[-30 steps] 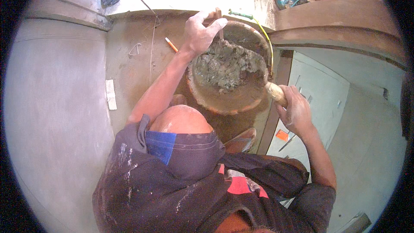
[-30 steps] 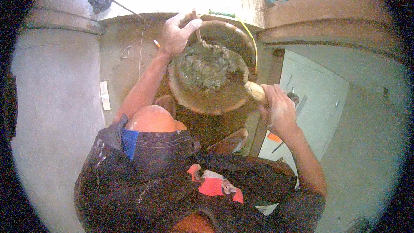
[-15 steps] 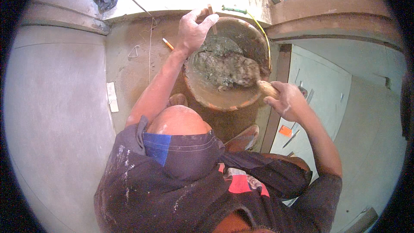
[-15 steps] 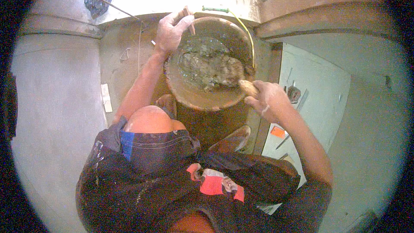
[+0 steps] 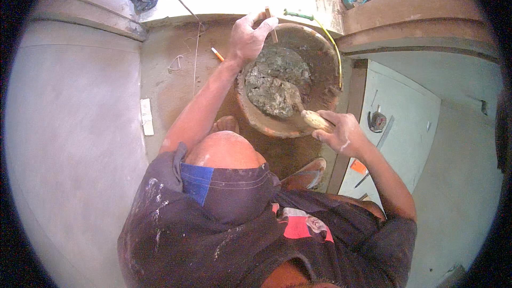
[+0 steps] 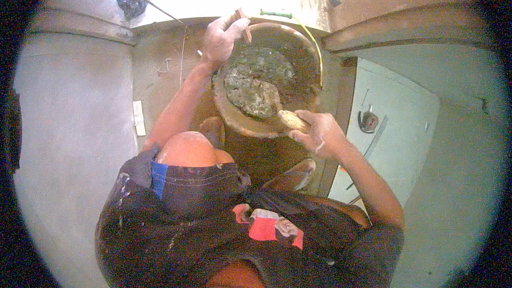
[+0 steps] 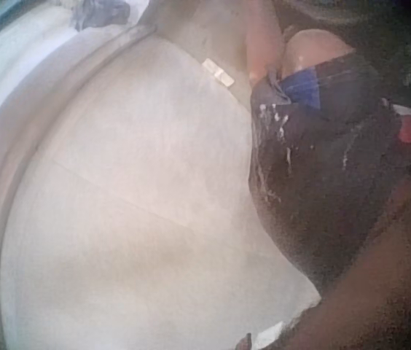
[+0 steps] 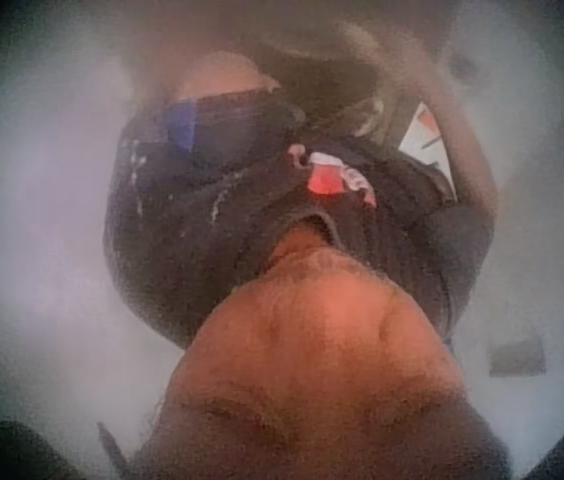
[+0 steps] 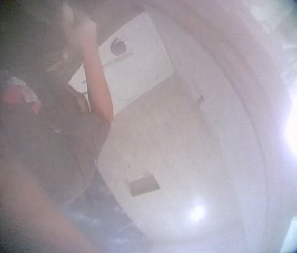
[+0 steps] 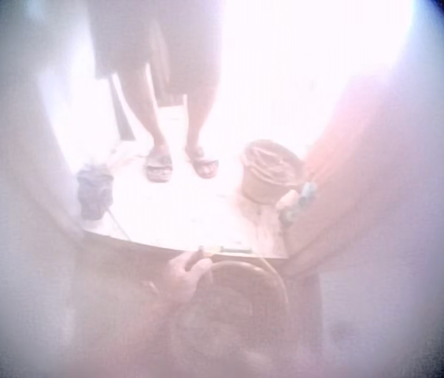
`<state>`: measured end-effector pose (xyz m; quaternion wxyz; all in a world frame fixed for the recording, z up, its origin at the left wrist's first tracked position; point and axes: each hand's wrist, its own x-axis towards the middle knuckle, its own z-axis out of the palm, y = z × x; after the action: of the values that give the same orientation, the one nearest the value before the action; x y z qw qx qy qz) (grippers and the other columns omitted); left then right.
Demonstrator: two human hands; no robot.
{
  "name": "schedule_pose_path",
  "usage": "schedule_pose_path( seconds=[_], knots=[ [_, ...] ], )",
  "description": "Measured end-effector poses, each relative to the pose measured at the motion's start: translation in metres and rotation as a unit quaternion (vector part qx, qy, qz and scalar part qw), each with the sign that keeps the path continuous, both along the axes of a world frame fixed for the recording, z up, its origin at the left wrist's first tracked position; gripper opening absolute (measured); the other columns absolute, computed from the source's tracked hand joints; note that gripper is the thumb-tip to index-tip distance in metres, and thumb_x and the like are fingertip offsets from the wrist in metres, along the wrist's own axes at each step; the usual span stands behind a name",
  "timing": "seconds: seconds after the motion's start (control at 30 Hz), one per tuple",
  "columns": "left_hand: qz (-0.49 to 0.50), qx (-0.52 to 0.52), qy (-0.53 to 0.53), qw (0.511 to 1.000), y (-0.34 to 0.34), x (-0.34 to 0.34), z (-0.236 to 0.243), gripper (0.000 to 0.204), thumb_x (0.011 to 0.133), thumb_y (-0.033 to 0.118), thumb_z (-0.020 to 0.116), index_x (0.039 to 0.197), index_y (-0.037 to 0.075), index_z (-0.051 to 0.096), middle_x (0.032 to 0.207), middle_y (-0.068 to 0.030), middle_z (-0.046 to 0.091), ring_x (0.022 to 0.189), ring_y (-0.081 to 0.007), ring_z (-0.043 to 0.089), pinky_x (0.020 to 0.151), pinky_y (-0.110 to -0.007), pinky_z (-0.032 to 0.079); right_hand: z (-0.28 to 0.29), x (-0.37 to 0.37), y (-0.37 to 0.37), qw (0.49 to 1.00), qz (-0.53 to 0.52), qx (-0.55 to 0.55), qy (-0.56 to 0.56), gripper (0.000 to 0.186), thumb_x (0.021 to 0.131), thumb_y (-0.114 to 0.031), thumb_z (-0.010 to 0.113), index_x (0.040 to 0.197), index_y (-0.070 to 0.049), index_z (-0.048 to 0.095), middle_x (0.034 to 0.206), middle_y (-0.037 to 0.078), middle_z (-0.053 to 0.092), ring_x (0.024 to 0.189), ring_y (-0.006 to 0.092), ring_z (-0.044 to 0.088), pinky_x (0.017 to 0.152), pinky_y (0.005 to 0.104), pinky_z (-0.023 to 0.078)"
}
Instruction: The person mixes mortar in a bucket with a trowel, picks up a small amount by hand and with the tool, and then applies and smooths the mortar into a gap in the floor at the base of a wall.
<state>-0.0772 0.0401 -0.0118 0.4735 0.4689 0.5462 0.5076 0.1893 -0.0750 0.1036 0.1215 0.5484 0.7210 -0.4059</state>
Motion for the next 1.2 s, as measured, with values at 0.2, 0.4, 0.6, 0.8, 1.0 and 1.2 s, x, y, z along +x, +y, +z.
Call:
schedule_pose_path(
  seconds=[0.2,0.4,0.6,0.8,1.0,1.2],
  knots=[
    [0.014,0.031,-0.016,0.999,0.005,-0.002,-0.01,0.033,0.094,0.027,0.059,0.113,0.001,0.068,0.106,-0.0069,0.067,0.095,-0.0147,0.062,0.078,-0.032,0.053,-0.008,0.001,-0.015,0.999,0.008,0.023,0.036,0.048,0.079,-0.028,0.073,0.119,-0.004,0.063,0.098,0.024,0.068,0.091,0.0386,0.067,0.082,0.0429,0.054],
    [0.041,-0.004,-0.095,0.995,-0.004,-0.002,0.021,0.035,0.097,0.027,0.055,0.117,0.0,0.065,0.11,-0.0095,0.066,0.1,-0.0169,0.063,0.083,-0.03,0.051,0.009,0.01,-0.016,0.994,-0.062,-0.05,0.069,0.047,0.078,-0.025,0.075,0.12,-0.006,0.065,0.095,0.019,0.07,0.084,0.0268,0.069,0.079,0.0374,0.053],
    [0.084,0.062,-0.034,0.994,-0.004,-0.019,0.028,0.032,0.097,0.025,0.052,0.102,-0.003,0.067,0.086,-0.0067,0.065,0.08,-0.0139,0.06,0.074,-0.031,0.049,0.021,0.038,-0.013,0.969,-0.157,-0.143,0.126,0.047,0.078,-0.026,0.077,0.118,-0.003,0.066,0.09,0.006,0.069,0.075,0.0118,0.061,0.069,0.0293,0.051],
    [0.074,0.059,0.029,0.995,-0.007,-0.042,0.023,0.03,0.095,0.02,0.054,0.085,-0.008,0.062,0.076,-0.0049,0.06,0.072,-0.0145,0.051,0.07,-0.033,0.043,0.046,0.051,-0.007,0.961,-0.214,-0.14,0.104,0.05,0.078,-0.027,0.077,0.12,-0.002,0.065,0.092,0.004,0.068,0.073,0.0104,0.059,0.064,0.0275,0.05],
    [-0.028,-0.061,-0.113,0.991,-0.023,-0.02,0.039,0.022,0.097,0.015,0.058,0.1,-0.004,0.069,0.085,-0.0016,0.066,0.074,-0.0077,0.06,0.066,-0.025,0.05,0.043,0.081,-0.022,0.951,-0.247,-0.041,0.18,0.049,0.08,-0.024,0.072,0.121,0.002,0.063,0.1,0.006,0.068,0.086,0.0138,0.062,0.078,0.0292,0.051],
    [-0.063,-0.104,-0.128,0.984,-0.031,0.002,0.04,0.023,0.096,0.016,0.058,0.104,-0.003,0.068,0.091,-0.0052,0.069,0.077,-0.0109,0.064,0.069,-0.028,0.055,0.047,0.071,-0.028,0.948,-0.226,0.096,0.202,0.047,0.08,-0.019,0.069,0.121,0.003,0.061,0.106,0.013,0.069,0.096,0.0173,0.063,0.088,0.0316,0.049]
  ],
)
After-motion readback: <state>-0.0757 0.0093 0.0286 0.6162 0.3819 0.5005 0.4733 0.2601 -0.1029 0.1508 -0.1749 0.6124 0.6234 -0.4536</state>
